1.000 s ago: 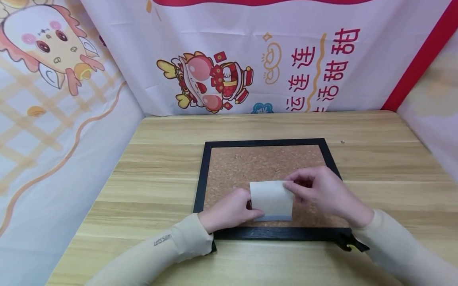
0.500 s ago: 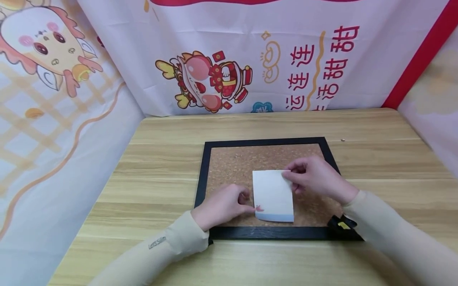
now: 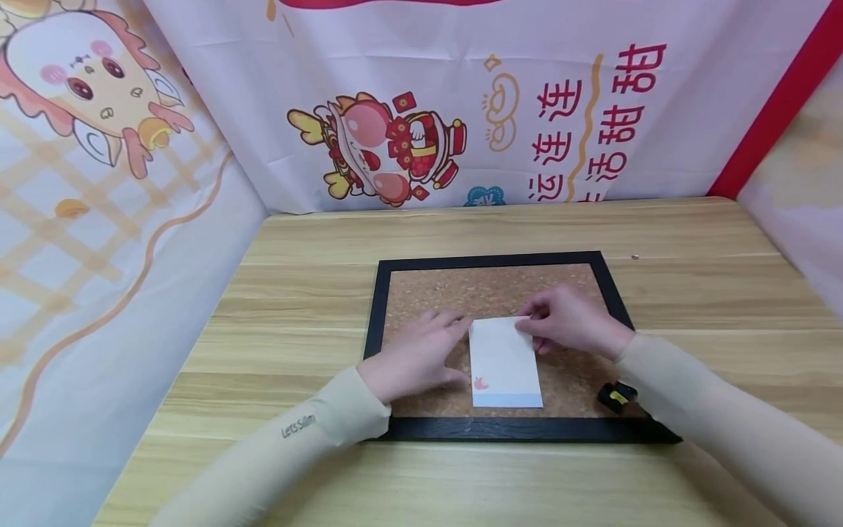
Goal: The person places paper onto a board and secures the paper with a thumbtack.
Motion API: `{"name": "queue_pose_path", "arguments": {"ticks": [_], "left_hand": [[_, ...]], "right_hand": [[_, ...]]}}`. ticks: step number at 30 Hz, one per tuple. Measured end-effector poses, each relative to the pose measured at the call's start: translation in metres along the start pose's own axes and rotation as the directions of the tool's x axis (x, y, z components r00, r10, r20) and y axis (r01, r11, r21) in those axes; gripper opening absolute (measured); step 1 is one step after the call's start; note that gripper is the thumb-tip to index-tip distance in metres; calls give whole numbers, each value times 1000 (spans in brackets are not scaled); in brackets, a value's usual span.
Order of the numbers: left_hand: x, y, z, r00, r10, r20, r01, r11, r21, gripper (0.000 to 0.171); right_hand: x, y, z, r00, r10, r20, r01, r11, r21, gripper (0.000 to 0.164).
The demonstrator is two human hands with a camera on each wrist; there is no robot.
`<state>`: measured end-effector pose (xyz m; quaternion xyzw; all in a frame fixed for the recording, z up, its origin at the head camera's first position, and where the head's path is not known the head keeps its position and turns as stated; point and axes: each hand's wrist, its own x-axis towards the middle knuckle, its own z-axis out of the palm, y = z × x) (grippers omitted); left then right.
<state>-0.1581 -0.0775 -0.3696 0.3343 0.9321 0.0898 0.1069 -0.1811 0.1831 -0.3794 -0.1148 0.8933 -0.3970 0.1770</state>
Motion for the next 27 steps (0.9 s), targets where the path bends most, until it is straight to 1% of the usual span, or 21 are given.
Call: {"name": "queue_pose_path", "arguments": {"ticks": [3, 6, 11, 14, 18, 22, 27], "left_hand": [[8, -1, 3, 999, 32, 38, -33, 999, 17, 89], [12, -2, 5, 996, 58, 66, -60, 997, 39, 90], [18, 0, 4, 985, 83, 153, -93, 994, 64, 91], [22, 2, 4, 978, 80, 195, -95, 993, 71, 92], [25, 4, 5, 973, 56, 222, -81, 992, 101, 91], [25, 4, 8, 970, 35, 239, -66, 990, 124, 93], [27, 5, 10, 969, 15, 246, -46, 992, 120, 96]], "right_hand": [[4, 1, 3, 1000, 8, 8, -8, 1000, -29, 13], [8, 1, 5, 1000, 7, 20, -6, 999, -54, 12], [11, 1, 3, 999, 30, 36, -26, 995, -98, 11], [12, 0, 1, 998, 45, 39, -40, 990, -136, 6], [14, -1, 1, 998, 49, 34, -42, 979, -201, 5], [16, -1, 2, 999, 42, 20, -35, 965, -261, 7], [18, 0, 0, 1000, 28, 13, -24, 959, -283, 9]]}}
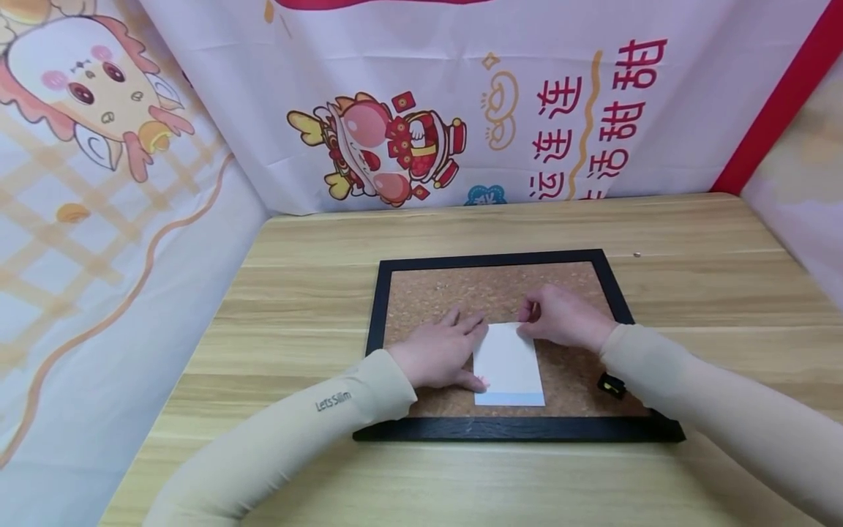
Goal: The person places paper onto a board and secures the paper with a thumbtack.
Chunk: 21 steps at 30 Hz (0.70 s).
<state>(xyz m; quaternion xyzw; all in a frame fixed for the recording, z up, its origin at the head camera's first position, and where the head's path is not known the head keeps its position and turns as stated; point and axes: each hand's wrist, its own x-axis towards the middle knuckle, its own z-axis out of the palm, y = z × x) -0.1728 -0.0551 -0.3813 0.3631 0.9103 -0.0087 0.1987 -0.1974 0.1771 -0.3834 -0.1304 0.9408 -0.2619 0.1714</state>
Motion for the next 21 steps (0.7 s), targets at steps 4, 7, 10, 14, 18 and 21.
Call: {"name": "queue_pose_path", "arguments": {"ticks": [4, 7, 10, 14, 18, 21], "left_hand": [[1, 2, 1, 1000, -17, 10, 17, 1000, -1, 97], [2, 3, 2, 1000, -26, 14, 26, 1000, 0, 97], [2, 4, 3, 999, -31, 14, 31, 1000, -3, 96], [3, 6, 4, 999, -38, 19, 39, 999, -4, 95], [2, 9, 4, 998, -53, 21, 53, 999, 6, 94], [0, 9, 5, 998, -65, 23, 65, 998, 15, 94]], "right_hand": [[-1, 3, -9, 999, -40, -36, 39, 999, -32, 7], [-3, 11, -28, 987, -91, -133, 81, 994, -80, 8], [-4, 26, -55, 963, -124, -239, 90, 985, -147, 12], [-2, 62, -94, 945, -114, -307, 54, 979, -197, 19], [2, 109, -118, 945, -66, -321, -5, 976, -216, 21], [7, 141, -123, 952, -28, -306, -47, 971, -235, 21]]}}
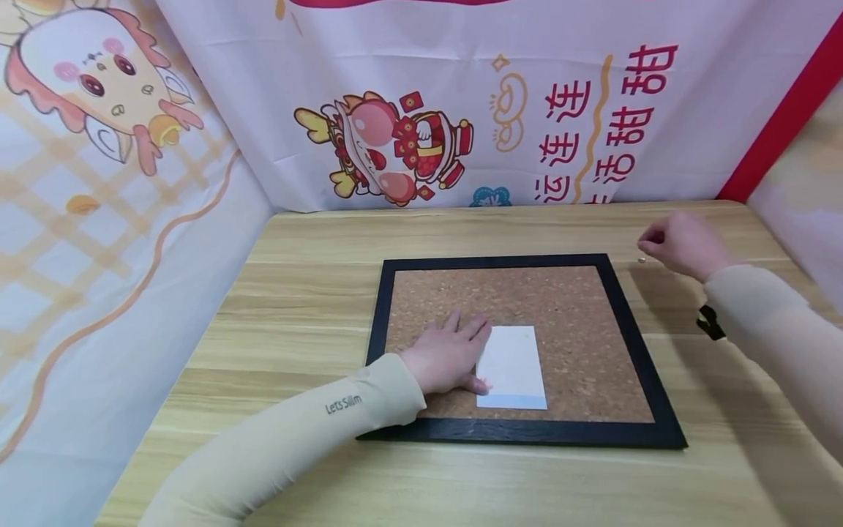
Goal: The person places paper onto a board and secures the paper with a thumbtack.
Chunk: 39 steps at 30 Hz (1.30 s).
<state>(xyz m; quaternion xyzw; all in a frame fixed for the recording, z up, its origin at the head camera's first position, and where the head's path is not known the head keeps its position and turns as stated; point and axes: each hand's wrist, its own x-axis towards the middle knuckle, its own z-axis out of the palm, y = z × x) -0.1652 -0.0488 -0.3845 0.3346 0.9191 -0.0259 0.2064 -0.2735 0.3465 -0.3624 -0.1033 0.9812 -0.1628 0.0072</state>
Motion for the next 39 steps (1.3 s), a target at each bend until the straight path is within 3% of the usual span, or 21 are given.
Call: {"name": "queue_pose_path", "arguments": {"ticks": [4, 7, 16, 24, 31, 39], "left_hand": [[-2, -1, 1, 1000, -6, 2, 6, 1000, 1, 94], [-2, -2, 1, 1000, 2, -7, -2, 1000, 3, 94], [-1, -2, 1, 1000, 12, -22, -11, 999, 41, 95], [-2, -4, 1, 1000, 17, -22, -16, 999, 34, 94], [-3, -1, -1, 1000, 9, -7, -9, 1000, 17, 94], [-3, 0, -1, 1000, 0, 5, 0, 1000, -6, 93]], "right_hand": [[4, 26, 14, 998, 51, 32, -52, 999, 14, 22], [5, 34, 22, 995, 99, 32, -100, 994, 52, 22], [8, 36, 26, 983, 174, 56, -176, 983, 44, 20], [10, 34, 30, 978, 185, 92, -189, 981, 34, 19], [3, 27, 27, 988, 152, 38, -155, 986, 65, 15], [-9, 0, 13, 998, 4, -68, -1, 999, 46, 7]]}}
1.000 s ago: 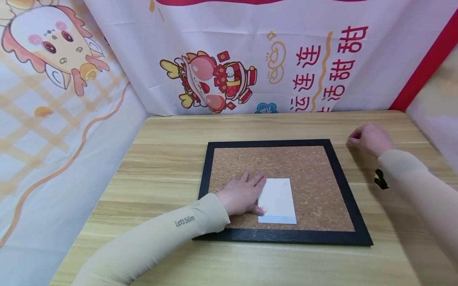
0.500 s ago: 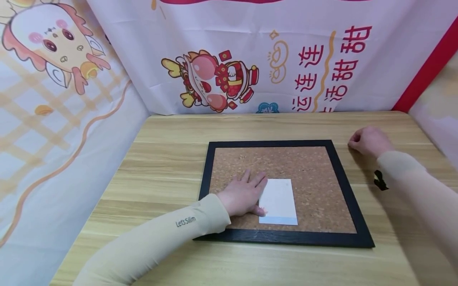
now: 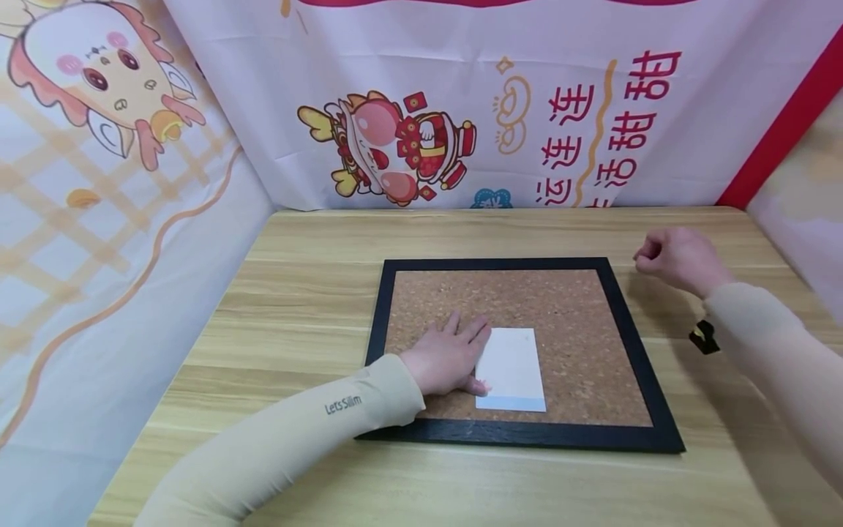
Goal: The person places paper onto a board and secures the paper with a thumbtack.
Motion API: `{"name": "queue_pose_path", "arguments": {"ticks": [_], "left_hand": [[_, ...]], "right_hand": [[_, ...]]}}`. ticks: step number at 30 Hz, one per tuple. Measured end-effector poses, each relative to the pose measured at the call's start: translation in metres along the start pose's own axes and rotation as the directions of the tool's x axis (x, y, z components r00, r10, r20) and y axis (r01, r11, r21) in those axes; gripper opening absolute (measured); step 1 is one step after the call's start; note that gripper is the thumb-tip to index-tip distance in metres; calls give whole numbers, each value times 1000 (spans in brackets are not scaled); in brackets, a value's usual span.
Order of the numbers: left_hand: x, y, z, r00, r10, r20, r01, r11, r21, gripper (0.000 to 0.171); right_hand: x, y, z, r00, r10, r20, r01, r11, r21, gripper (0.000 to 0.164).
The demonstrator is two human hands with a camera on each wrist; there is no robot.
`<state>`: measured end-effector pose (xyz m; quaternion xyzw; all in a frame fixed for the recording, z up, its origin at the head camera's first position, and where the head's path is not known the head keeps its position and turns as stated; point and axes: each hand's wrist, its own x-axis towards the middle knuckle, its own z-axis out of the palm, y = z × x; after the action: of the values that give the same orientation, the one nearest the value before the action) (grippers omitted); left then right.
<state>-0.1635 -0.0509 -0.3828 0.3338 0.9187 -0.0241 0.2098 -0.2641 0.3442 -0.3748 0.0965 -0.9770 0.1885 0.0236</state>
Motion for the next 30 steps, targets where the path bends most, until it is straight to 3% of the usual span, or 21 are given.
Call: {"name": "queue_pose_path", "arguments": {"ticks": [8, 14, 22, 27, 30], "left_hand": [[0, 0, 1, 1000, -2, 4, 2, 1000, 9, 93], [-1, -1, 2, 1000, 4, 1, -4, 1000, 16, 93], [-1, 0, 1, 1000, 9, -6, -9, 1000, 24, 92], [0, 0, 2, 1000, 8, -6, -8, 1000, 29, 92], [0, 0, 2, 1000, 7, -6, -6, 1000, 29, 93]], "right_hand": [[-17, -37, -3, 994, -74, -79, 74, 997, 5, 6], [-31, -66, -2, 987, -145, -66, 146, 989, 6, 4], [-47, -101, 11, 946, -318, -64, 320, 947, 18, 6], [-57, -117, 20, 901, -428, -75, 430, 902, 27, 11], [-62, -125, 25, 901, -429, -62, 432, 900, 52, 13]]}}
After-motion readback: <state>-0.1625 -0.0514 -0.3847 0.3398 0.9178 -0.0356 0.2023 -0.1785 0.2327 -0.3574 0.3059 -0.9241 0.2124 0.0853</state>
